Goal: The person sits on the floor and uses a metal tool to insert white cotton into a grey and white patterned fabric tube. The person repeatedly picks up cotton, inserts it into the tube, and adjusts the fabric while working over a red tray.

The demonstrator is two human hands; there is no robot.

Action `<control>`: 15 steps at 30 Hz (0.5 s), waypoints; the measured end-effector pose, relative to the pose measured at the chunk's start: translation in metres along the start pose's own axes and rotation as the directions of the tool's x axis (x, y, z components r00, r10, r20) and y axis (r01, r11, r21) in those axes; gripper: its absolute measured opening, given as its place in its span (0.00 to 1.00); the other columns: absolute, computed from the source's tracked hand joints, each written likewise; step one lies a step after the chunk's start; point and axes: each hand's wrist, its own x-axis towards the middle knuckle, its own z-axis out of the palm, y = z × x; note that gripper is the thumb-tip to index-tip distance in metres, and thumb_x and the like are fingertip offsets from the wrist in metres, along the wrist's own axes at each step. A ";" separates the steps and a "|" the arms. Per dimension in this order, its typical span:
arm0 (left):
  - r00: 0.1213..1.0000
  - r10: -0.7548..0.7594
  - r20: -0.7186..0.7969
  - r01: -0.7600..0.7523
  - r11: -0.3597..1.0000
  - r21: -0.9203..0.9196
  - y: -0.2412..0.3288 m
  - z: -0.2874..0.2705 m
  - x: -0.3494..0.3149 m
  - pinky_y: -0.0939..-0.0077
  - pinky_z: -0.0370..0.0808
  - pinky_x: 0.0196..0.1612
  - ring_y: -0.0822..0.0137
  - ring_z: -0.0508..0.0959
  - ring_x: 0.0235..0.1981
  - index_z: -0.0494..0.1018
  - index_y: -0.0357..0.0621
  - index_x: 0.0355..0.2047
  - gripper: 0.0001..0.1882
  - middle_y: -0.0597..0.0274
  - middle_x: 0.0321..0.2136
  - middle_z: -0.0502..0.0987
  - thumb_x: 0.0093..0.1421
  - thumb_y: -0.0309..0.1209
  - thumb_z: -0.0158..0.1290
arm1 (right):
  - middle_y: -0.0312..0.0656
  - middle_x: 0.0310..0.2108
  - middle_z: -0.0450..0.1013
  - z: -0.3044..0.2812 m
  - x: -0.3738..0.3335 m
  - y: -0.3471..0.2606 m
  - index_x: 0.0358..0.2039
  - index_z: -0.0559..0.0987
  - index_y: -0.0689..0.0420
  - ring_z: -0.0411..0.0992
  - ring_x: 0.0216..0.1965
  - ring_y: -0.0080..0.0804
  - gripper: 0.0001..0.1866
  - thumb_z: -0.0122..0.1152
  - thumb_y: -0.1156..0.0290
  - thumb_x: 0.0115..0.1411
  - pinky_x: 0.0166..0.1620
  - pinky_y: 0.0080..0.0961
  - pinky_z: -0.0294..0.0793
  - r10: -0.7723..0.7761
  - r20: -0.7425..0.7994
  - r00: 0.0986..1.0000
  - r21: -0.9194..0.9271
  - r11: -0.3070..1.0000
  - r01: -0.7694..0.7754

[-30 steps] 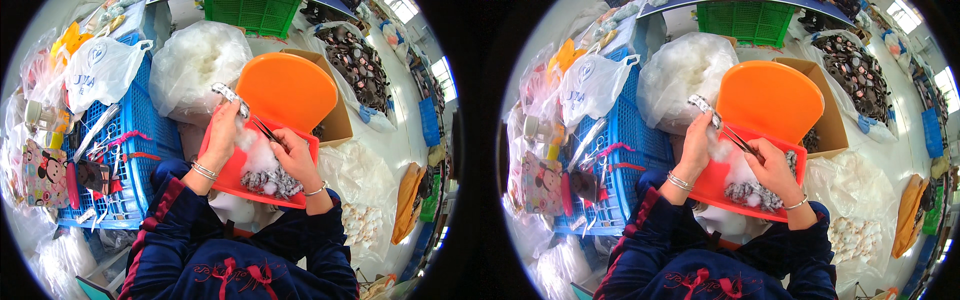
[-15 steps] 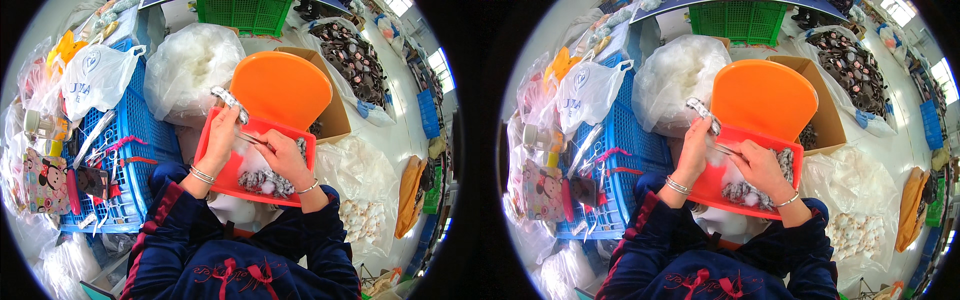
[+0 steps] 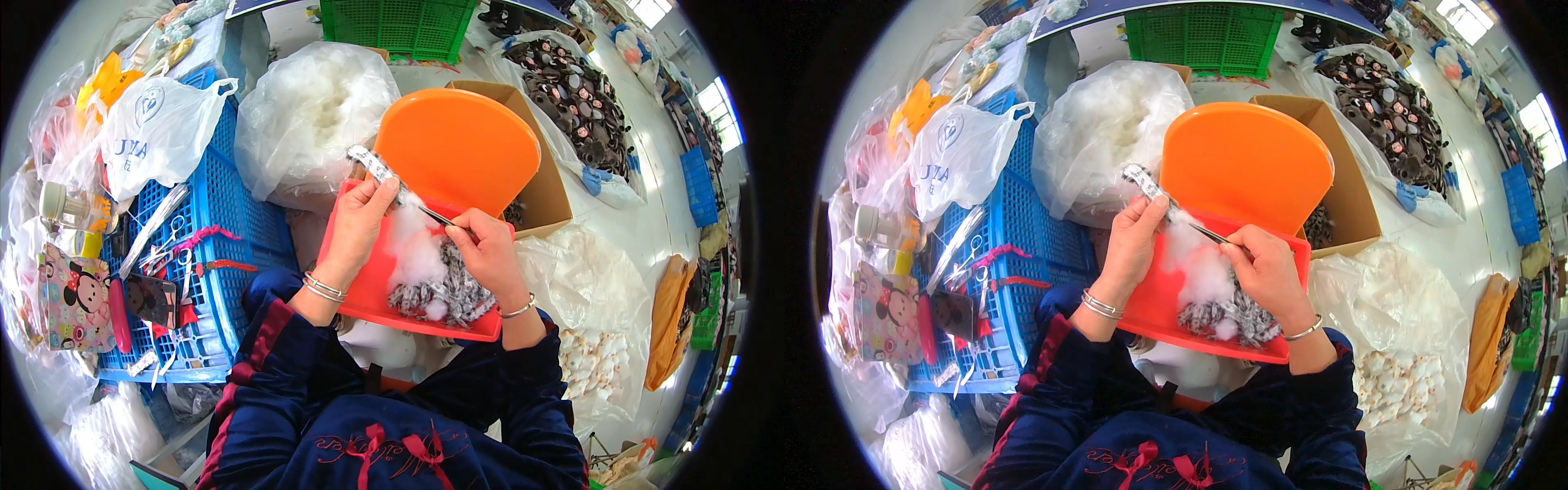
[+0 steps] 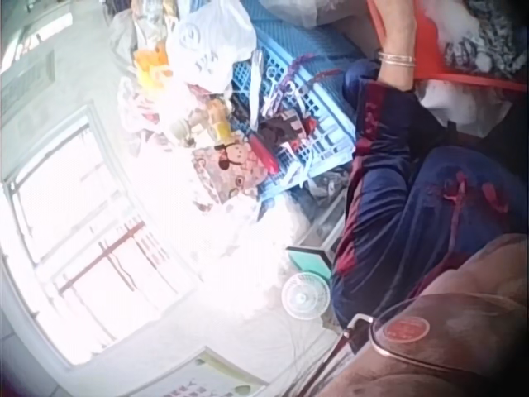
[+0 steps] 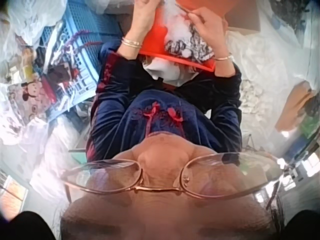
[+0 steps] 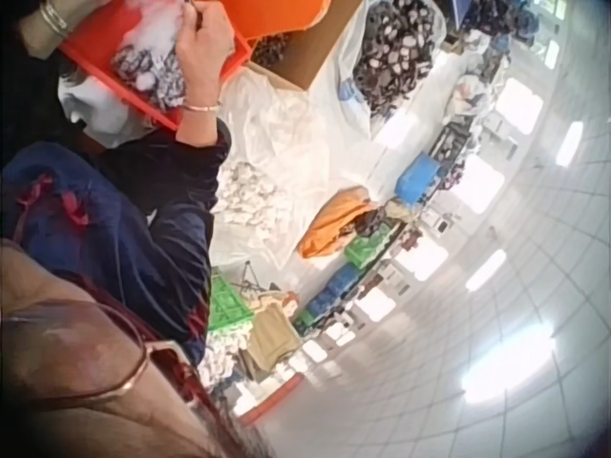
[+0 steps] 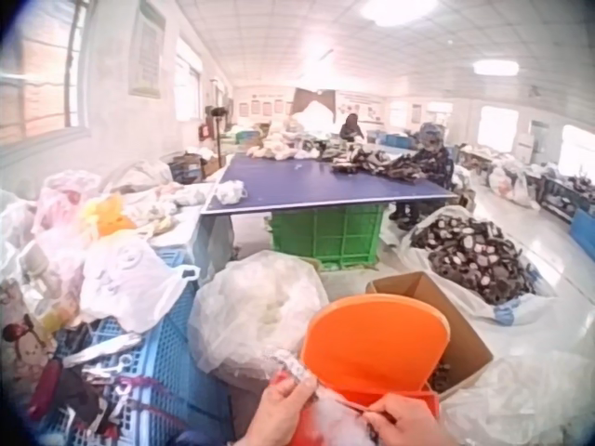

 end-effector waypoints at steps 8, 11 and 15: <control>0.997 0.000 0.074 -0.008 0.993 0.115 0.003 -0.003 -0.006 0.86 0.66 0.32 0.84 0.70 0.28 0.78 0.41 0.29 0.10 0.75 0.26 0.76 0.64 0.33 0.56 | 0.42 0.22 0.70 0.004 -0.002 0.006 0.30 0.75 0.61 0.67 0.20 0.29 0.05 0.63 0.75 0.57 0.25 0.25 0.65 -0.023 -0.009 1.000 -0.010 1.000 0.023; 0.998 0.009 0.063 -0.018 0.989 0.146 0.005 0.001 -0.007 0.87 0.64 0.32 0.84 0.67 0.26 0.77 0.40 0.25 0.11 0.75 0.23 0.74 0.64 0.32 0.56 | 0.41 0.21 0.69 0.006 -0.004 0.009 0.30 0.75 0.62 0.66 0.20 0.26 0.05 0.63 0.75 0.58 0.25 0.24 0.64 0.027 0.002 1.000 0.050 0.998 -0.027; 0.997 0.005 0.073 -0.019 0.981 0.193 0.011 0.004 -0.009 0.86 0.65 0.32 0.84 0.69 0.26 0.78 0.39 0.26 0.10 0.74 0.24 0.75 0.63 0.31 0.57 | 0.39 0.20 0.69 0.008 -0.005 0.009 0.30 0.75 0.62 0.65 0.20 0.23 0.05 0.62 0.75 0.59 0.25 0.22 0.63 0.011 -0.021 1.000 0.083 0.996 -0.009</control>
